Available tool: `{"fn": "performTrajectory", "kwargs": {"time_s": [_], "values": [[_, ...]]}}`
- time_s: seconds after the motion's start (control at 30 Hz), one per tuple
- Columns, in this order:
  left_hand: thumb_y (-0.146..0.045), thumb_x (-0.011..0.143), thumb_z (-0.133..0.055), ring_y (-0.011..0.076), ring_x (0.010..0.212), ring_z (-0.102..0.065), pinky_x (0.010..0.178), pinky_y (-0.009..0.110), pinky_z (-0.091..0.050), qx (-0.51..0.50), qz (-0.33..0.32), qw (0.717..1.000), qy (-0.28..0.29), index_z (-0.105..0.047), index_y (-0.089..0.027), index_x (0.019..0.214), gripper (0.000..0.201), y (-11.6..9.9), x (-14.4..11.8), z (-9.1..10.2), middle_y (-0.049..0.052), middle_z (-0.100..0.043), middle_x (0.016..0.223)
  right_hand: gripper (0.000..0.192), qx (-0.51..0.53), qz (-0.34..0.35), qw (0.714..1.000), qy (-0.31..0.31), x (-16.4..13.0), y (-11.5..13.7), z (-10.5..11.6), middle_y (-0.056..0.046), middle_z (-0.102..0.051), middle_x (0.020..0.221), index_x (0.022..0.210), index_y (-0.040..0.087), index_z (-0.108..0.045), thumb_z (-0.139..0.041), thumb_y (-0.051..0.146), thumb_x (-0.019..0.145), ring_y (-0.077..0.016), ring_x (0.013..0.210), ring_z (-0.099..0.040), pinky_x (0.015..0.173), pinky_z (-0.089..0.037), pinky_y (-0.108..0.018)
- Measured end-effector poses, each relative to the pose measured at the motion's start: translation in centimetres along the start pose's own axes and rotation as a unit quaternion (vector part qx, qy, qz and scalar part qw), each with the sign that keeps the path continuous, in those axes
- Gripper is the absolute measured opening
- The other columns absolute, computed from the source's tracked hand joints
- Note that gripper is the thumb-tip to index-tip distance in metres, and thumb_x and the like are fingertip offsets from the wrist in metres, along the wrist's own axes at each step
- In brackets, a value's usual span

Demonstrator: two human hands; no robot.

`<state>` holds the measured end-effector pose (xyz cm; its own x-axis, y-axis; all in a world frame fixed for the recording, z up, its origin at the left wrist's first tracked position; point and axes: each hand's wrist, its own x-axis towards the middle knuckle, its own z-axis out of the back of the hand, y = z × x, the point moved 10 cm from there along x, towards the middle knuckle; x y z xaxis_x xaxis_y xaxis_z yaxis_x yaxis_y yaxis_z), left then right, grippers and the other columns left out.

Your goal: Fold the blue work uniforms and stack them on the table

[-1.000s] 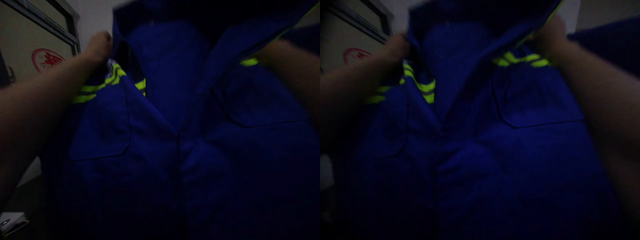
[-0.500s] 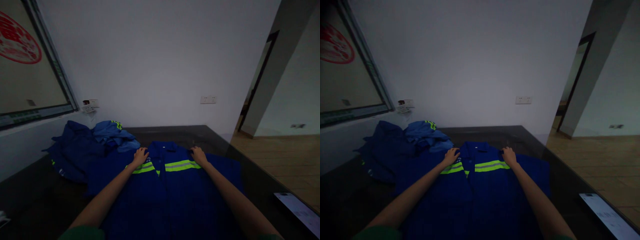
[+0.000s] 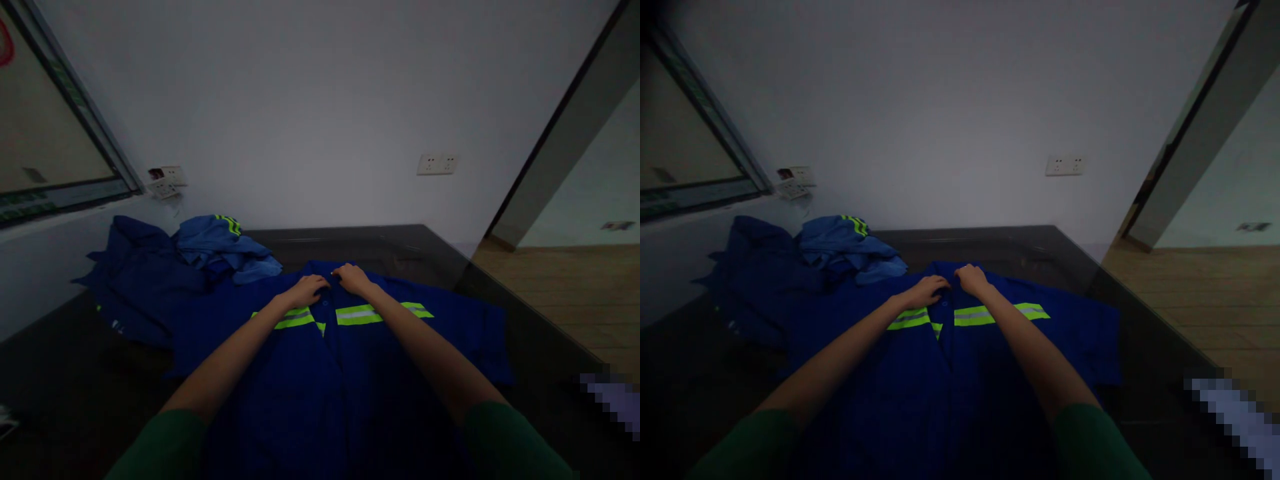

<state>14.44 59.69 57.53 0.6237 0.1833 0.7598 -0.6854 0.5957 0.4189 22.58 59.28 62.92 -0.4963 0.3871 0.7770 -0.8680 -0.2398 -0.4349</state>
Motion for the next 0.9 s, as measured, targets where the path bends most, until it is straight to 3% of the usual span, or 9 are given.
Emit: {"fn": "performTrajectory", "kwargs": {"time_s": [0.1,0.2,0.33,0.43,0.5,0.6,0.77,0.9], "values": [[-0.013,0.077,-0.061,0.0214,0.106,-0.059,0.093,0.031,-0.039,0.01,-0.011,0.996,0.09,-0.063,-0.025,0.112,0.037,-0.2,1.1,-0.9,0.004,-0.066,0.112,0.039,-0.011,0.016,0.999,0.034,0.5,0.5,-1.0,-0.01,-0.07,0.107,0.106,0.024,-0.071,-0.06,0.003,0.076,-0.0252,0.104,-0.061,0.086,-0.046,-0.033],[-0.019,0.076,-0.067,0.0203,0.094,-0.062,0.086,0.029,-0.04,0.007,-0.014,0.994,0.111,-0.068,-0.025,0.099,0.024,0.3,1.7,-1.0,0.001,-0.069,0.094,0.033,-0.014,0.025,0.998,0.051,0.2,0.3,-1.4,-0.01,-0.071,0.099,0.092,0.023,-0.074,-0.064,0.0,0.071,-0.0253,0.101,-0.06,0.081,-0.046,-0.031],[-0.023,0.082,-0.062,0.0184,0.089,-0.061,0.08,0.025,-0.042,-0.054,-0.026,0.998,0.03,-0.067,-0.02,0.09,0.01,1.1,2.7,1.1,0.002,-0.069,0.093,0.017,-0.006,0.024,0.999,0.024,0.1,-0.4,0.0,-0.01,-0.068,0.101,0.084,0.02,-0.071,-0.067,0.007,0.074,-0.0246,0.106,-0.055,0.083,-0.045,-0.029],[-0.025,0.086,-0.056,0.0177,0.091,-0.061,0.082,0.026,-0.043,-0.098,0.01,0.993,-0.069,-0.065,-0.018,0.095,0.014,2.8,3.3,3.6,0.004,-0.068,0.097,0.014,0.011,0.003,1.0,-0.025,0.5,-1.3,2.0,-0.009,-0.065,0.108,0.093,0.02,-0.068,-0.064,0.015,0.081,-0.024,0.11,-0.052,0.084,-0.044,-0.03],[-0.026,0.087,-0.055,0.0176,0.091,-0.061,0.082,0.027,-0.044,-0.097,0.049,0.989,-0.104,-0.065,-0.018,0.096,0.015,4.0,3.6,4.2,0.003,-0.068,0.096,0.016,0.025,-0.019,0.998,-0.054,0.7,-2.0,3.1,-0.008,-0.065,0.108,0.099,0.021,-0.064,-0.06,0.016,0.084,-0.0228,0.108,-0.053,0.083,-0.043,-0.03],[-0.027,0.088,-0.054,0.0181,0.087,-0.061,0.08,0.028,-0.045,-0.074,0.093,0.987,-0.111,-0.066,-0.017,0.092,0.016,5.0,4.2,3.6,0.004,-0.069,0.093,0.017,0.049,-0.046,0.994,-0.087,0.5,-3.0,4.0,-0.005,-0.066,0.106,0.104,0.022,-0.061,-0.055,0.018,0.088,-0.0201,0.099,-0.058,0.079,-0.043,-0.029],[-0.024,0.084,-0.059,0.0213,0.087,-0.063,0.076,0.029,-0.047,-0.053,0.131,0.985,-0.1,-0.068,-0.017,0.092,0.014,4.9,5.7,1.1,0.007,-0.07,0.094,0.014,0.157,-0.045,0.976,-0.145,-0.2,-4.5,4.8,-0.002,-0.068,0.098,0.099,0.02,-0.061,-0.056,0.016,0.086,-0.0157,0.085,-0.06,0.075,-0.042,-0.026],[-0.02,0.082,-0.062,0.022,0.091,-0.063,0.08,0.029,-0.047,-0.045,0.146,0.983,-0.099,-0.068,-0.018,0.091,0.011,4.4,6.5,-1.0,0.009,-0.069,0.094,0.014,0.148,-0.028,0.978,-0.146,0.0,-4.2,4.3,-0.002,-0.067,0.101,0.1,0.021,-0.06,-0.055,0.018,0.088,-0.0157,0.089,-0.06,0.077,-0.042,-0.026]]}}
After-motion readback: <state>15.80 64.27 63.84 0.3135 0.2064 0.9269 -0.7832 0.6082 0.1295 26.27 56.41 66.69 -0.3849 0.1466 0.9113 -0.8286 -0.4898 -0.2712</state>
